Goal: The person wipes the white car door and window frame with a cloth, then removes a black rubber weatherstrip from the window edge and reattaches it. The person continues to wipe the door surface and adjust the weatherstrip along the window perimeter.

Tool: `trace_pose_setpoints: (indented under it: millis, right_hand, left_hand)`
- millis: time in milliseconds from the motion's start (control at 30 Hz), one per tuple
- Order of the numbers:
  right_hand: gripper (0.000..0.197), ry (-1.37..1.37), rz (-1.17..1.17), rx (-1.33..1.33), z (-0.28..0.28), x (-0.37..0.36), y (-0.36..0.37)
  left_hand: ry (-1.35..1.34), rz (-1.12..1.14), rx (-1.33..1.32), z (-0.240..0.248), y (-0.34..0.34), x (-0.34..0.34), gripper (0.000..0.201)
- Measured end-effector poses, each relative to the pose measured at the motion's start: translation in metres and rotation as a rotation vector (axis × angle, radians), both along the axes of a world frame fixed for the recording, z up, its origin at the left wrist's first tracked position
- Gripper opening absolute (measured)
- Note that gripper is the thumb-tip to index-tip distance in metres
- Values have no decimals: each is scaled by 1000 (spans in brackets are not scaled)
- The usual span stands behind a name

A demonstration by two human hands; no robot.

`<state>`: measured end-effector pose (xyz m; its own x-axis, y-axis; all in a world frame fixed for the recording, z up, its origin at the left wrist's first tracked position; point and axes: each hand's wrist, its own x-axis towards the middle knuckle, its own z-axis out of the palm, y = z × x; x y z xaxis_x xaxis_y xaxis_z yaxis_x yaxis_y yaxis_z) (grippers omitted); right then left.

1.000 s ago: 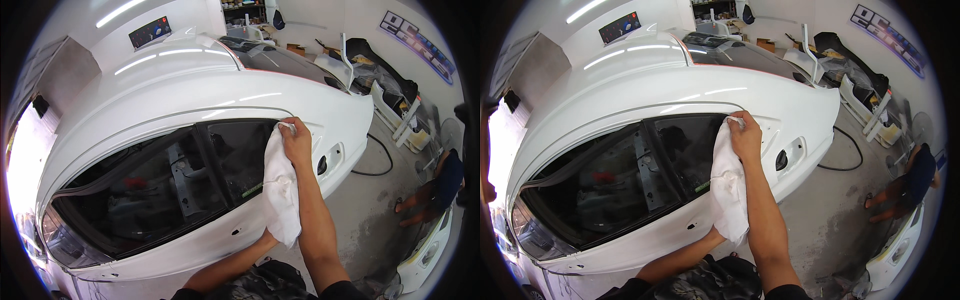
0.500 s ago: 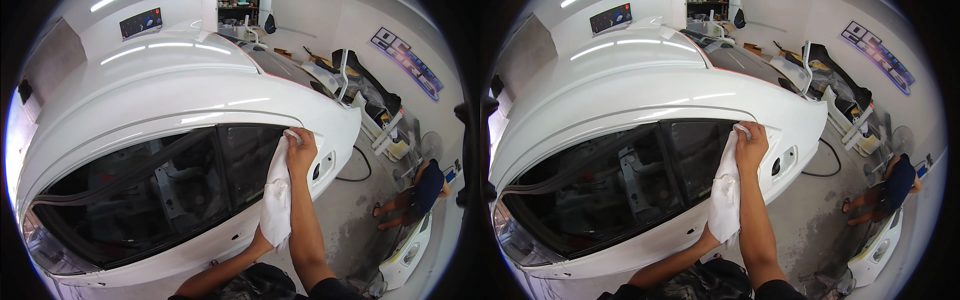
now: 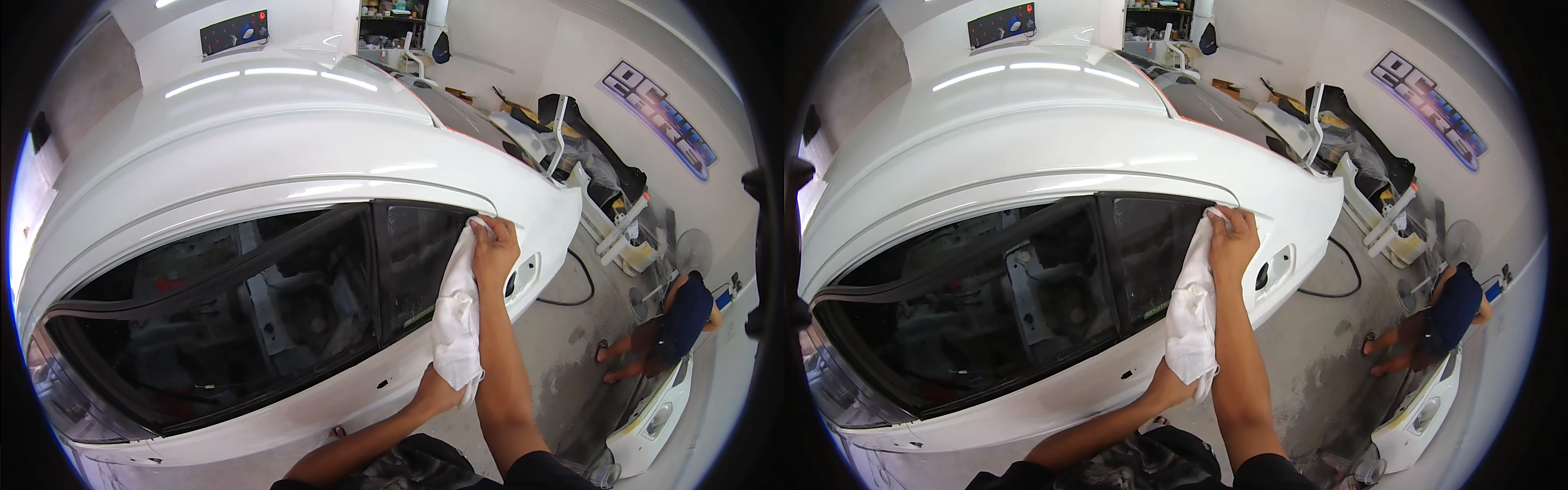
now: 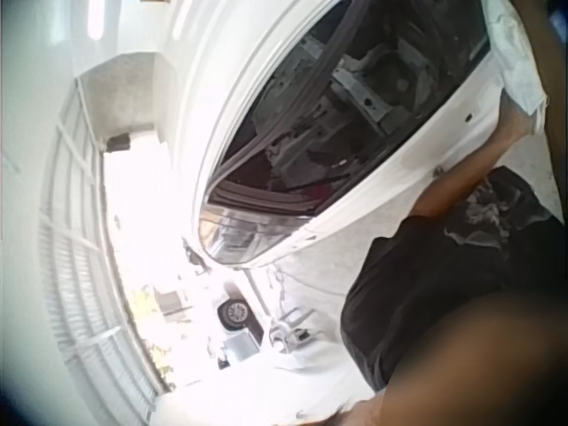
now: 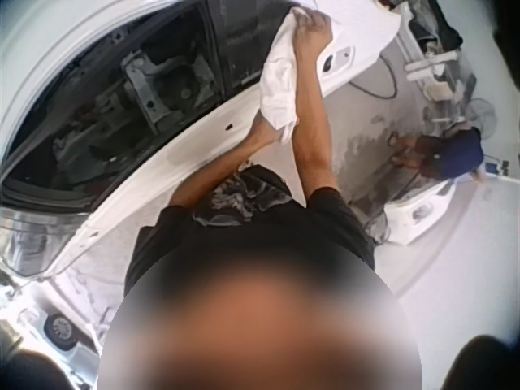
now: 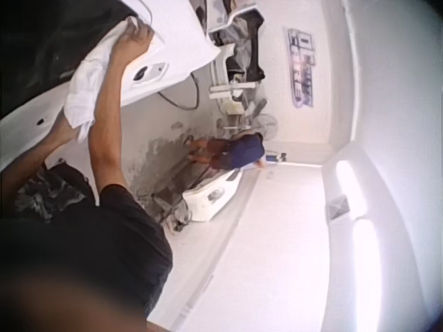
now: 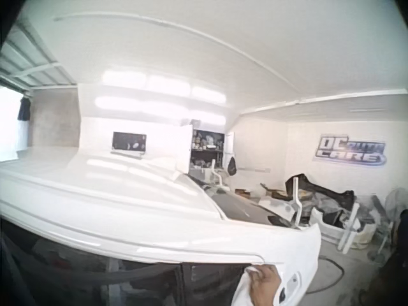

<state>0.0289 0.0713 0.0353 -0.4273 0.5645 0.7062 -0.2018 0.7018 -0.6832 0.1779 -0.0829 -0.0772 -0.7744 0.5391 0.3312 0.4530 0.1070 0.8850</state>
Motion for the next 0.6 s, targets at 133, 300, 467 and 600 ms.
trace_pose_setpoints:
  millis: [133,300,467,600]
  right_hand:
    - [15,-79,39,-169,-4,8,3]
    - [15,-23,-38,159,-12,8,1]
    - [16,94,-12,135,-11,-3,-1]
    - [16,106,1,280,-7,-7,2]
  left_hand:
    - [32,-44,-10,12,-3,7,26]
    - [-121,-15,-96,15,-6,8,26]
    - [-18,29,32,15,-3,-1,28]
    - [-165,50,47,17,1,-1,27]
